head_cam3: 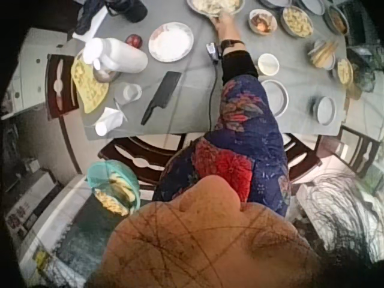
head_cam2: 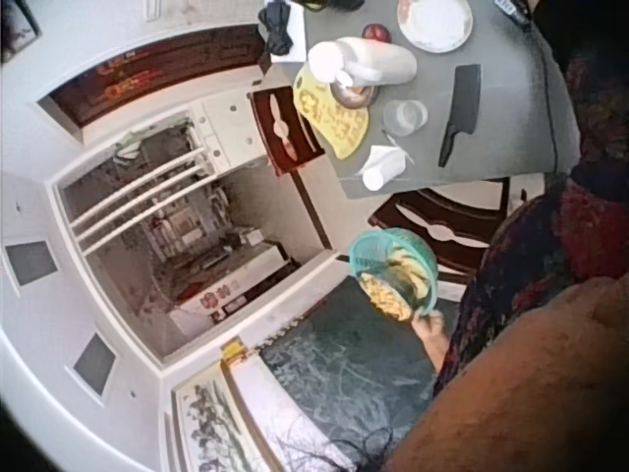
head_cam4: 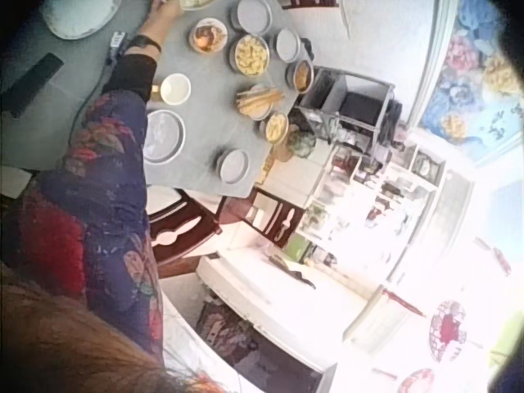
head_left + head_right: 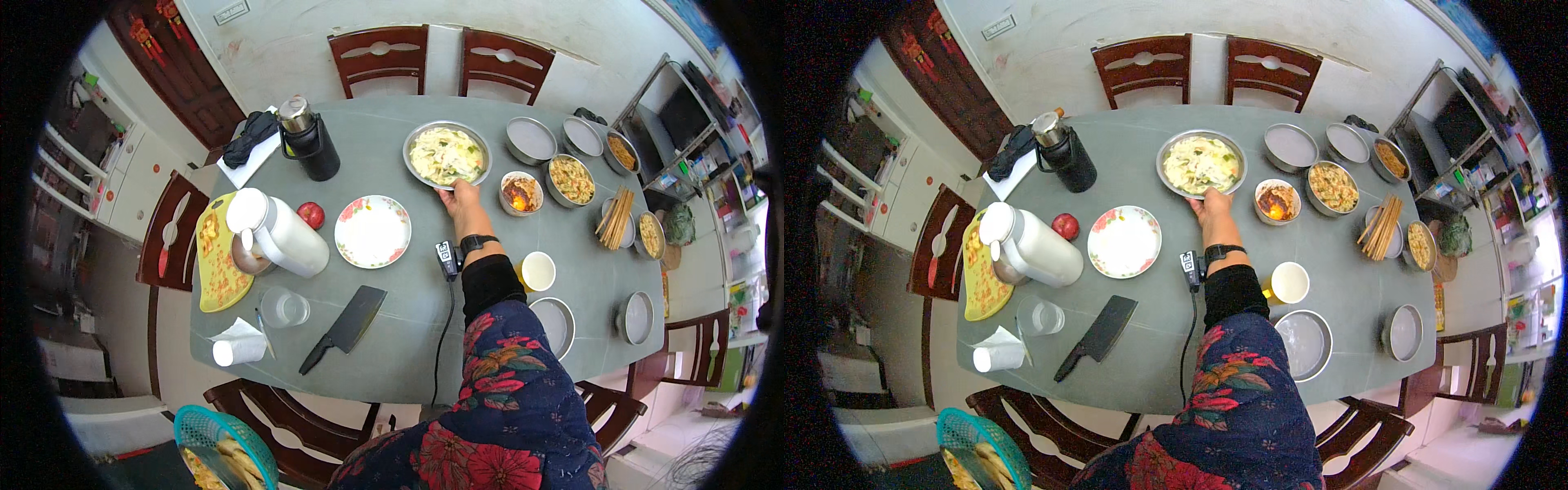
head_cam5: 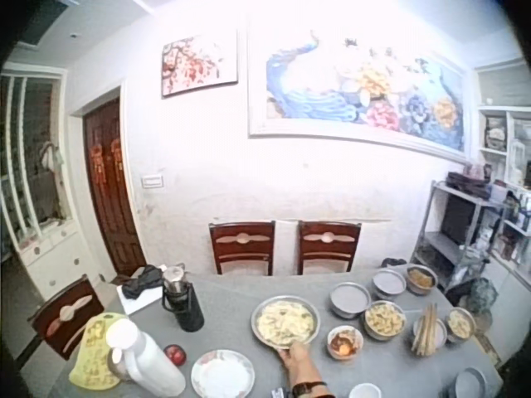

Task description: The person arranges chopsticks and plates on a dining table, then carries a basket of buns and two bowls of food to the refrigerator and places them inside. Later, the person opens a steamer pot, transfers steamed buns into a basket, and returns the basket to the dining table.

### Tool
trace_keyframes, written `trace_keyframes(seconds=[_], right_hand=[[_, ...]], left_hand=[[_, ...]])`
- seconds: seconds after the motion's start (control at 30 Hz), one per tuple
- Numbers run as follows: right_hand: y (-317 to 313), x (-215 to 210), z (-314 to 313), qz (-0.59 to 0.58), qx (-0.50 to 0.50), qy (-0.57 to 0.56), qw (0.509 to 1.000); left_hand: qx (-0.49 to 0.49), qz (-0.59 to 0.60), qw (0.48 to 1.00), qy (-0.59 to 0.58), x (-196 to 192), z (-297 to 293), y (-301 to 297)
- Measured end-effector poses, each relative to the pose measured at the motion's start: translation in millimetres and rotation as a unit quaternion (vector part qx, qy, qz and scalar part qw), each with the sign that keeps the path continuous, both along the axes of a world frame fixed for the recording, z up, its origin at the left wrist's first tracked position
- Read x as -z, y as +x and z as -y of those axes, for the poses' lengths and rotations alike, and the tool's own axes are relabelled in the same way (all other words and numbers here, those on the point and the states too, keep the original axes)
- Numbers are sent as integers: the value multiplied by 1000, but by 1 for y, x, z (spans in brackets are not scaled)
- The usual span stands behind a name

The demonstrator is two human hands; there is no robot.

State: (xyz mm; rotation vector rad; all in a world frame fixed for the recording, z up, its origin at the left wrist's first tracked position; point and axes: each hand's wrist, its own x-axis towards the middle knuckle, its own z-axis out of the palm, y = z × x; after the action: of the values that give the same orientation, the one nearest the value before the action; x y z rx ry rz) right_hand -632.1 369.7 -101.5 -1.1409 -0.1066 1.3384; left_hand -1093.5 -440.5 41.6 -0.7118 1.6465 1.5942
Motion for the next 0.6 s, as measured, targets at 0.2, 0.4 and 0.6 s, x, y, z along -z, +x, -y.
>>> trace_keyframes(seconds=[0.2,0.4,0.6], right_hand=[[1,-7,37,-1,-1,-13,1000],[-1,-21,94,22,-29,-36,999],[-1,-82,185,28,-104,48,993]], left_hand=[[201,-304,927,-90,-30,-60,63],[68,73,981,165,16,-22,-13],[97,-14,989,109,37,32,-20]])
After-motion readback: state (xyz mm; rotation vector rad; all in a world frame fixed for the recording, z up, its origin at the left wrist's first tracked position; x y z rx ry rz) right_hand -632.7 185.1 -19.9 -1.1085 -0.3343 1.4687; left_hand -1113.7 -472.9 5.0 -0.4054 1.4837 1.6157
